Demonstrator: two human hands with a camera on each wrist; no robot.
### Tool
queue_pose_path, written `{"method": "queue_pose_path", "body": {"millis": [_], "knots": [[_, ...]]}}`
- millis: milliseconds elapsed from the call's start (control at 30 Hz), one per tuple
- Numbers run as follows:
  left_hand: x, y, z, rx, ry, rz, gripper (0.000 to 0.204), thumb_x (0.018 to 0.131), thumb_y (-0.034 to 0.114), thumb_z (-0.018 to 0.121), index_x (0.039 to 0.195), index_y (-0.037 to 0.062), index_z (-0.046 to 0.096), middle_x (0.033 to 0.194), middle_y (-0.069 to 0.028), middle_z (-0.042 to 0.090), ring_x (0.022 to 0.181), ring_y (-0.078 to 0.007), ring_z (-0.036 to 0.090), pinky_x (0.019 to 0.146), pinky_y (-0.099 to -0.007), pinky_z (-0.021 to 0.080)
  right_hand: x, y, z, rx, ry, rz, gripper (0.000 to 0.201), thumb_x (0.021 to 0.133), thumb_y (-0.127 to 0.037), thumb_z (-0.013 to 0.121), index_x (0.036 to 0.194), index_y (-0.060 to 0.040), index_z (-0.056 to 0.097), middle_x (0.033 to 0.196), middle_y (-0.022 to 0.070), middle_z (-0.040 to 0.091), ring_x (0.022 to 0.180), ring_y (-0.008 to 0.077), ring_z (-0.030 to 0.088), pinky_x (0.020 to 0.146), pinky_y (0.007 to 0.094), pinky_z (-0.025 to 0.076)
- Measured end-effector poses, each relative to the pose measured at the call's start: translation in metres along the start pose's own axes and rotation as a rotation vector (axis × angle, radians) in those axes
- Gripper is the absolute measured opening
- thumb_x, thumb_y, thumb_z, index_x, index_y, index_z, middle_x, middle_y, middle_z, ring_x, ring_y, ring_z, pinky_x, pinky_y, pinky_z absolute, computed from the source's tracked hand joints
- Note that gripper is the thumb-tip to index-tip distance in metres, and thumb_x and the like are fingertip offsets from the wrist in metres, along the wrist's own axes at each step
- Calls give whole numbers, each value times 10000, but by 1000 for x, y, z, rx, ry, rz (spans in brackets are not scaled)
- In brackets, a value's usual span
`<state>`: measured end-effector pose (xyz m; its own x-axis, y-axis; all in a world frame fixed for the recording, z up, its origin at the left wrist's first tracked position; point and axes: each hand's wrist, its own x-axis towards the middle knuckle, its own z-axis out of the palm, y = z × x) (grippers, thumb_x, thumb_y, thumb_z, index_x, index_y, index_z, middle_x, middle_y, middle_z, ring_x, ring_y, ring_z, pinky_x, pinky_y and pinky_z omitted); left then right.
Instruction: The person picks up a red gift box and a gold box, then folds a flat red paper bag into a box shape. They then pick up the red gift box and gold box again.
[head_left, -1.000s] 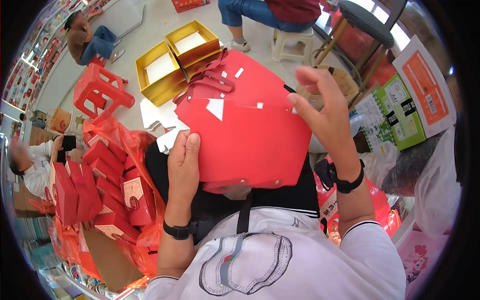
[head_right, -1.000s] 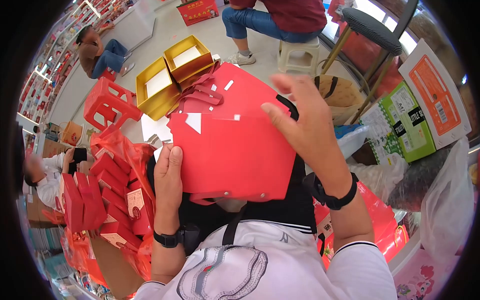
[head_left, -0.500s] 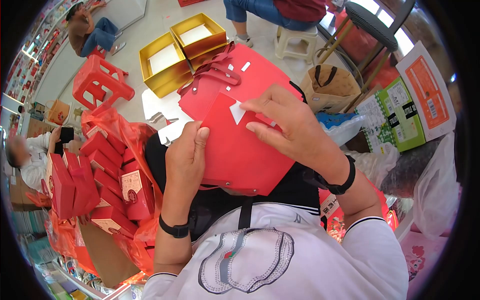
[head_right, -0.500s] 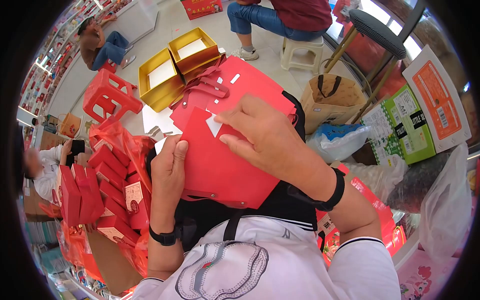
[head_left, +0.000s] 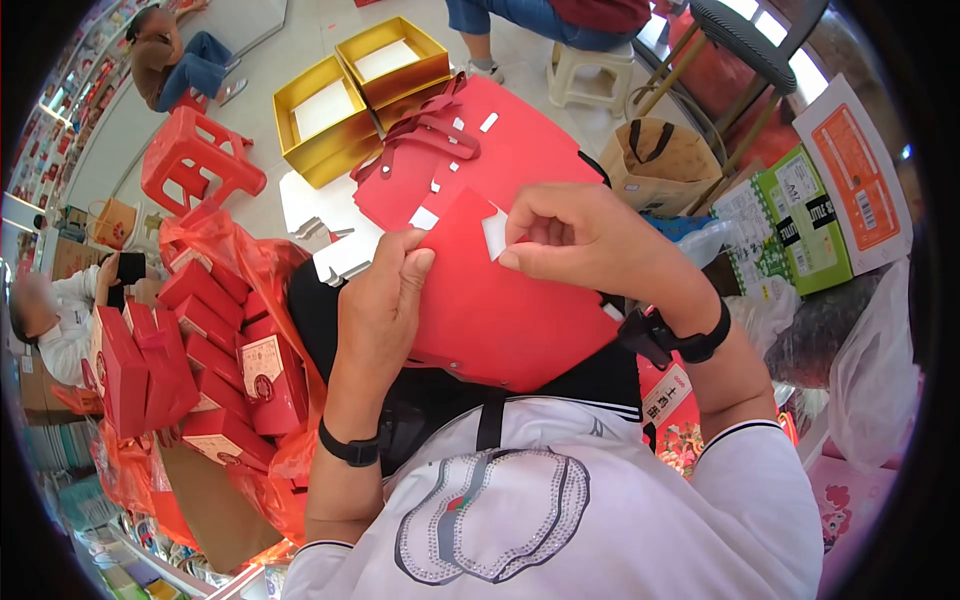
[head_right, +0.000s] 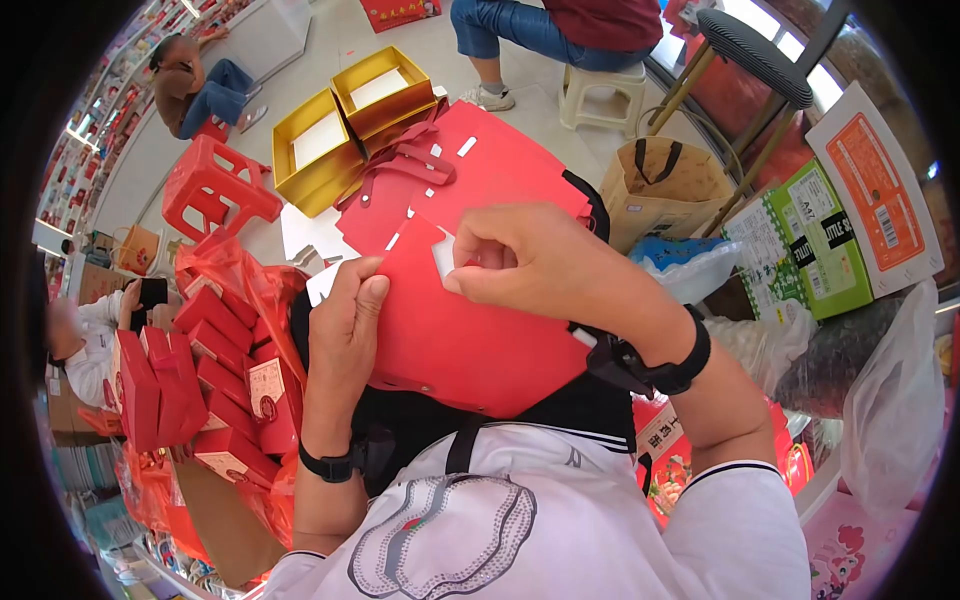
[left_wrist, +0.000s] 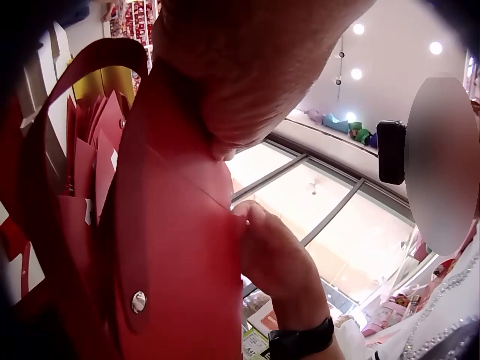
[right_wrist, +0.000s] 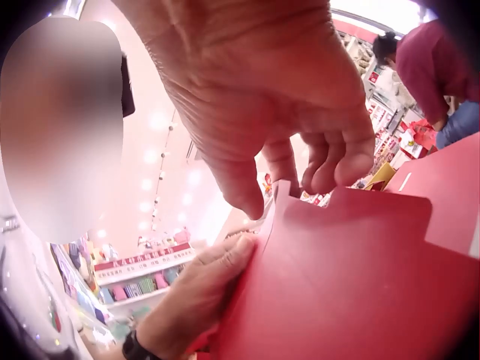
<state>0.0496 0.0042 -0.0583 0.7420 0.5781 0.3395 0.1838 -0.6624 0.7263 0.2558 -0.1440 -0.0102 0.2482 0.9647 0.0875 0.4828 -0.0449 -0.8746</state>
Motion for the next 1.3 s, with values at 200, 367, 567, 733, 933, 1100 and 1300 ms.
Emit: {"method": "queue_pose_path", "body": {"millis": [200, 367, 567, 733, 933, 1100, 1300], "knots": [[-2, 3, 1, -8, 1, -52, 257, 1101, 274, 565, 1232, 62, 627, 833, -142, 670, 736, -218, 665, 703, -303, 521, -10, 11, -9, -192, -70, -37, 260, 915, -211, 781, 905, 14, 651, 796, 34, 549, 691, 110, 535, 623, 290, 431], [0, -1, 5, 13, 13, -11, 238, 1096, 279, 572, 1220, 84, 633, 809, -161, 671, 710, -263, 686, 682, -331, 530, -15, 8, -16, -202, -164, -37, 275, 929, -222, 773, 907, 23, 651, 728, 27, 519, 666, 104, 504, 613, 286, 417], [2, 2, 9, -8, 27, 24, 250, 1096, 277, 570, 1211, 67, 642, 871, -153, 698, 758, -267, 699, 723, -334, 544, -21, 4, -19, 17, -161, 198, 294, 969, -234, 749, 1054, 31, 656, 745, 6, 632, 691, 61, 529, 621, 250, 429], [0, 10, 10, -78, 57, -14, 259, 1101, 273, 563, 1213, 53, 644, 884, -145, 707, 796, -277, 714, 751, -325, 550, -22, 17, -11, 215, -269, 233, 374, 989, -225, 709, 1233, 39, 609, 890, -3, 660, 809, 54, 560, 697, 245, 464], [1, 9, 10, 124, 17, 148, 452, 1016, 320, 685, 1363, 47, 589, 1166, -185, 680, 951, -328, 695, 805, -372, 556, -30, 27, 9, 463, -198, 121, 240, 1032, -131, 633, 1225, 12, 638, 1017, -17, 659, 932, 58, 564, 806, 262, 472], [-12, 38, 7, 236, -154, 278, 882, 830, 436, 846, 1500, -12, 486, 1400, -227, 581, 1183, -390, 631, 994, -418, 519, -44, -6, -9, 250, -224, 258, 214, 1021, -115, 635, 1197, 4, 664, 1010, 38, 691, 938, 69, 605, 846, 296, 502], [-19, 33, 6, -241, -351, -16, 691, 907, 270, 826, 1458, -21, 527, 1255, -241, 690, 1081, -336, 718, 928, -379, 565, -46, -16, -16, 52, -16, -34, 303, 993, -148, 685, 1255, -3, 638, 1128, 72, 694, 1053, 142, 638, 957, 312, 500]]}}
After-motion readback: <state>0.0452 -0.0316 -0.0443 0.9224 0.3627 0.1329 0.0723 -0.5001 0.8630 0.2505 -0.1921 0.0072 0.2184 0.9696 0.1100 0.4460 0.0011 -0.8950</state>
